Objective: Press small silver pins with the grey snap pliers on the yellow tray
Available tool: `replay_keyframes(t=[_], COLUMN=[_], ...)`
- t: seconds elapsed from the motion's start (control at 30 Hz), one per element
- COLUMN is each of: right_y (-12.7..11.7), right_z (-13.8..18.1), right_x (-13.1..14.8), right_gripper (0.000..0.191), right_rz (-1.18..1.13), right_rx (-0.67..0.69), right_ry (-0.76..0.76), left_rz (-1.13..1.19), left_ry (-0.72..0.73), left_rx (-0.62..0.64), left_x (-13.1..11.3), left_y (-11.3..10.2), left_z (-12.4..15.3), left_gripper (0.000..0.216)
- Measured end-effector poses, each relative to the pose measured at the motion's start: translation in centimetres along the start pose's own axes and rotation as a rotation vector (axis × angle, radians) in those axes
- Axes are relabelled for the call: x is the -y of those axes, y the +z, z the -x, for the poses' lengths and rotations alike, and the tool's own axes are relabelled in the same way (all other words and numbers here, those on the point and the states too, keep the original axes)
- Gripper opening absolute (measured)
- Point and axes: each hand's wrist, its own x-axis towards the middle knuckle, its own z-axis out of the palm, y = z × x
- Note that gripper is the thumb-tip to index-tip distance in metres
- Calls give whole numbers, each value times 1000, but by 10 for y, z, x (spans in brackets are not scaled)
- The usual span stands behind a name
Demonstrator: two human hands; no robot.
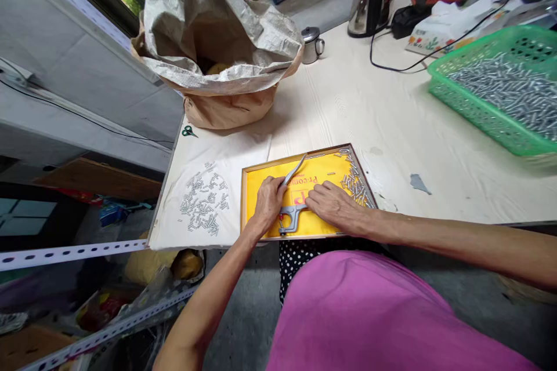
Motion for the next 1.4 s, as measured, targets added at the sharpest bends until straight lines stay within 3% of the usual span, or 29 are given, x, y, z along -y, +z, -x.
replay_keyframes(t=[0.2,0.3,0.4,0.5,0.63,0.73,0.83,0.9,0.97,1.03,1.2,1.3,1.4], right_y=[-4,-10,-17,-23,-29,-30,-28,-25,-20,-15,-1,8,16], right_z=[19,24,26,26,27,28,27,24,19,14,6,6,8], right_x=[-15,-25,-30,-30,-28,-28,-29,-28,-27,-24,-14,-11,-9], right_gripper=[23,23,19,13,8,10,11,11,11,12,11,14,17], right_rz=[-98,-81,-70,-57,-68,-92,-108,-113,-110,-106,-105,-137,-169], right_rx=[-114,-197,-267,-330,-405,-431,-420,-407,-394,-380,-334,-264,-171], right_ry=[61,108,163,197,229,270,280,261,232,195,125,103,91], left_rz=[26,26,53,22,162,257,106,-96,-243,-329,-428,-424,-270], left_ry=[-149,-153,10,95,95,60,-125,-280,-377,-379,-269,-248,-241], left_rx=[-143,55,294,349,209,25,-212,-280,-239,-150,16,18,-112], left_x=[9,10,9,4,-8,-1,35,70,100,121,136,139,132], left_y=[-30,-37,-32,-20,-10,-20,-43,-59,-70,-75,-73,-75,-79], left_z=[26,50,68,76,71,62,54,51,49,47,42,44,48], left_gripper=[18,20,12,11,10,14,15,16,17,19,23,23,18])
